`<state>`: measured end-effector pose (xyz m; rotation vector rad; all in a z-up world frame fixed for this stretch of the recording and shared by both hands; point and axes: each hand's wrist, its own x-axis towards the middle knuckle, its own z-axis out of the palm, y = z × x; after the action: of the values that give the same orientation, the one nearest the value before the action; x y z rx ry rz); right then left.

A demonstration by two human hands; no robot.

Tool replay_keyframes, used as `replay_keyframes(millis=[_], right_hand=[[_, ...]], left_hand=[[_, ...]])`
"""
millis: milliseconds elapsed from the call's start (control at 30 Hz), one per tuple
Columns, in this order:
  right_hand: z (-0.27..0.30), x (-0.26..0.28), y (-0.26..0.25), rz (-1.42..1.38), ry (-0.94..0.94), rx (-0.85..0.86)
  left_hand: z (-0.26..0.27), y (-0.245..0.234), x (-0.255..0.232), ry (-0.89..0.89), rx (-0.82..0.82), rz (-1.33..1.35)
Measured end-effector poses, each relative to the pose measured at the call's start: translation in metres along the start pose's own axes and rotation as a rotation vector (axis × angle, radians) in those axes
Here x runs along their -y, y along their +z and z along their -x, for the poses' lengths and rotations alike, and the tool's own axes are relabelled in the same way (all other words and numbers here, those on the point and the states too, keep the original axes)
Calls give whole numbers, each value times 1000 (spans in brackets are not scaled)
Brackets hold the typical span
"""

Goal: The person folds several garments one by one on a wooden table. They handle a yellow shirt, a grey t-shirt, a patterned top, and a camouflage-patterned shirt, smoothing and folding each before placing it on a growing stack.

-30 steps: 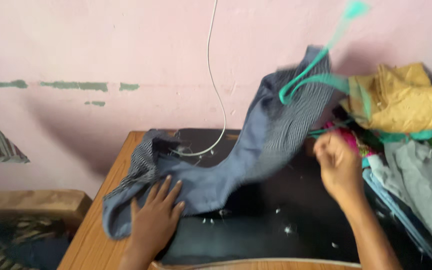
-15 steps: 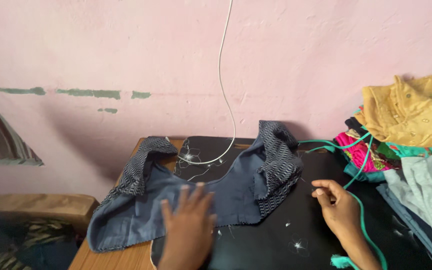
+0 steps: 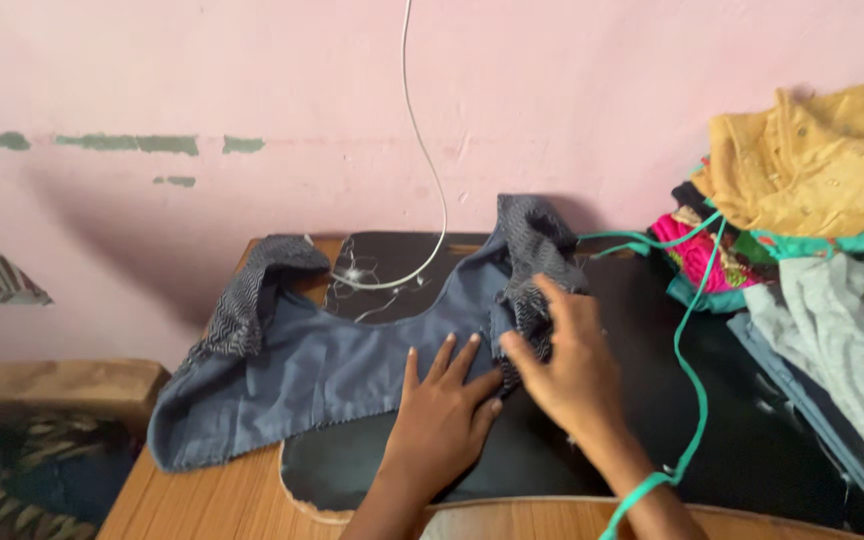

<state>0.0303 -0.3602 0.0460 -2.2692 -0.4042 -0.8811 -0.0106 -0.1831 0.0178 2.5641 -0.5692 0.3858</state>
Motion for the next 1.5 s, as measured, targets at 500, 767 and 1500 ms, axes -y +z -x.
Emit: replay_keyframes(millis=[500,767,1500], right_hand=[[-10,-222,-41,-1371,1226,-338],[31,-238,-70,-1327,1467,-353],[4,-91,17,71,-5,437]], left_hand=[[-9,-3,-1,-32,76,64],[4,4,2,6,-14,91],[-7,24,37,-299,-374,523]])
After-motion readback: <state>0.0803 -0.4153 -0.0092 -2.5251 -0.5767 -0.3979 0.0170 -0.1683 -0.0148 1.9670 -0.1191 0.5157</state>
